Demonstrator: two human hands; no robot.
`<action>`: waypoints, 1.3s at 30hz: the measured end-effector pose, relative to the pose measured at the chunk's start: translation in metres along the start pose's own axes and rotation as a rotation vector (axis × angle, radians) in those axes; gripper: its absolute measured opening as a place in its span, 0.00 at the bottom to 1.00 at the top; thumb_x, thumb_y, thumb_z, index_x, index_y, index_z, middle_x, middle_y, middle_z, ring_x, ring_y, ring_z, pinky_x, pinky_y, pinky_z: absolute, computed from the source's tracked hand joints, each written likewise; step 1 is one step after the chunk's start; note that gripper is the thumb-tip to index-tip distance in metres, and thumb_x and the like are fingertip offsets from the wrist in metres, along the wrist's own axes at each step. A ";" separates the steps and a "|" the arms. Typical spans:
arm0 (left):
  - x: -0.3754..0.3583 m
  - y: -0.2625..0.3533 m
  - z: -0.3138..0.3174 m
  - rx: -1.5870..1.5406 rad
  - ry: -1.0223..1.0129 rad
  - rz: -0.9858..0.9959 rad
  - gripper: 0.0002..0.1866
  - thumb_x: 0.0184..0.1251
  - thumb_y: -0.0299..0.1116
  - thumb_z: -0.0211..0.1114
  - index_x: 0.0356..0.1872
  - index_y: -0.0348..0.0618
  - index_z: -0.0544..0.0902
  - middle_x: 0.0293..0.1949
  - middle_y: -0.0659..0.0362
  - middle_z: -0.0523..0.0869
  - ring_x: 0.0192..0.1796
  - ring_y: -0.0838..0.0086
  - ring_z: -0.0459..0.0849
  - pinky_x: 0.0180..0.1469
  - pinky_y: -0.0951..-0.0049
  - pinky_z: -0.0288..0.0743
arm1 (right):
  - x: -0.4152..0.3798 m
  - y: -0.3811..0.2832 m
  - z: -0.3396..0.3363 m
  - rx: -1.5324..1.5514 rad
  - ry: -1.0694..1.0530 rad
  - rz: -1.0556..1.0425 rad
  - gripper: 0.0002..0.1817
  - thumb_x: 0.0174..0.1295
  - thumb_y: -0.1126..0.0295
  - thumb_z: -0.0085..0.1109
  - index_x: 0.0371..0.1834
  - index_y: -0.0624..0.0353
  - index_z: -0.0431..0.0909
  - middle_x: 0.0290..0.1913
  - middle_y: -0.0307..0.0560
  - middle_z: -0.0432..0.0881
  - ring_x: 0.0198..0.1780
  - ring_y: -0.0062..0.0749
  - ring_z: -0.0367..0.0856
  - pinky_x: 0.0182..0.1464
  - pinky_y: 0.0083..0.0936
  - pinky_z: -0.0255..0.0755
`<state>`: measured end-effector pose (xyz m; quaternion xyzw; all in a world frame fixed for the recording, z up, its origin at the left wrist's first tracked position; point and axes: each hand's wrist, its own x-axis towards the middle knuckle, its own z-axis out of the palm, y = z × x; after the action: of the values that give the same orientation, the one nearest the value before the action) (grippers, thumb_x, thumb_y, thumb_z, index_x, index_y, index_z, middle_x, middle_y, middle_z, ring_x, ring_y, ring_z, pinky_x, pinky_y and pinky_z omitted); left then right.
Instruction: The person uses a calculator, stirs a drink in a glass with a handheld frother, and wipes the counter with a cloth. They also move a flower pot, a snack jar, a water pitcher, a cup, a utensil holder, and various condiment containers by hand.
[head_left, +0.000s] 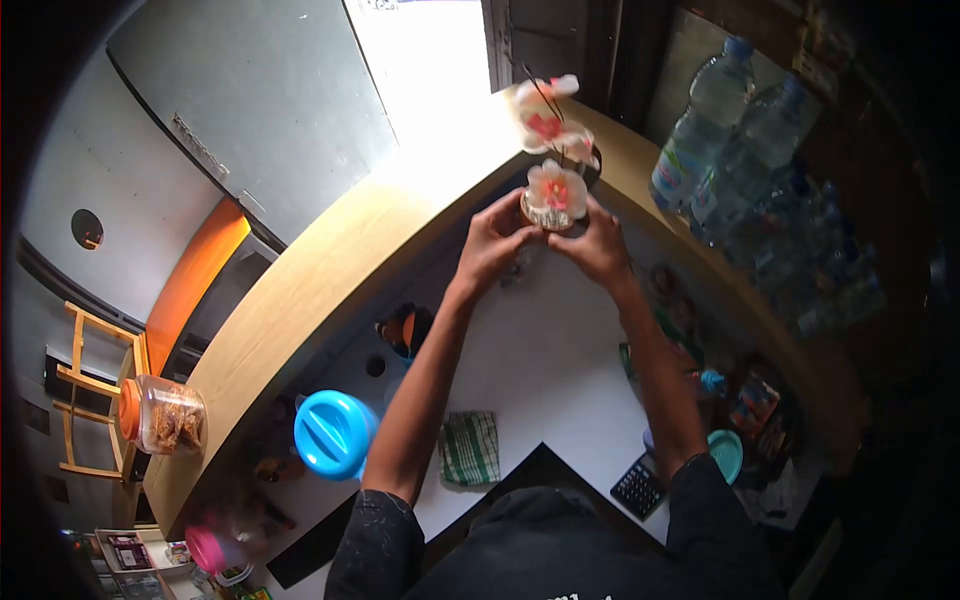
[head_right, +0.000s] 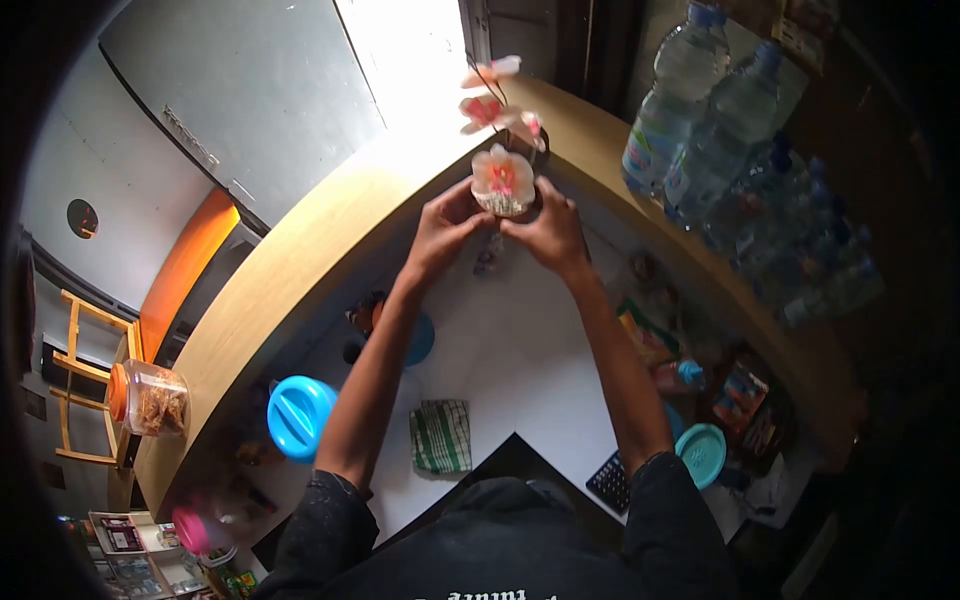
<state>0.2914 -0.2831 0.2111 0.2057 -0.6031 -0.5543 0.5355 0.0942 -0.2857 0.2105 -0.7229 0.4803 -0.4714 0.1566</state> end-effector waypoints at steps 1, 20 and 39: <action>0.026 0.005 -0.010 0.039 0.006 -0.004 0.31 0.65 0.21 0.72 0.68 0.27 0.72 0.59 0.54 0.83 0.58 0.75 0.82 0.61 0.72 0.77 | 0.030 0.002 0.001 -0.007 -0.003 -0.027 0.38 0.41 0.60 0.82 0.56 0.63 0.77 0.44 0.60 0.88 0.48 0.55 0.88 0.52 0.41 0.81; 0.277 -0.110 -0.138 0.394 0.328 -0.114 0.23 0.63 0.19 0.70 0.61 0.30 0.80 0.55 0.52 0.88 0.54 0.72 0.84 0.60 0.72 0.76 | 0.300 0.179 0.108 0.115 -0.067 0.038 0.39 0.36 0.54 0.86 0.51 0.62 0.81 0.47 0.53 0.89 0.51 0.41 0.89 0.55 0.33 0.80; 0.295 -0.164 -0.166 0.509 0.407 -0.089 0.27 0.70 0.29 0.70 0.66 0.28 0.75 0.59 0.50 0.85 0.61 0.70 0.83 0.66 0.72 0.75 | 0.308 0.226 0.142 0.133 -0.035 0.089 0.50 0.41 0.52 0.83 0.68 0.62 0.69 0.58 0.62 0.83 0.60 0.47 0.84 0.62 0.34 0.77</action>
<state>0.2792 -0.6550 0.1576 0.4658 -0.5933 -0.3560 0.5516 0.1176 -0.6879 0.1486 -0.6970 0.4769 -0.4822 0.2331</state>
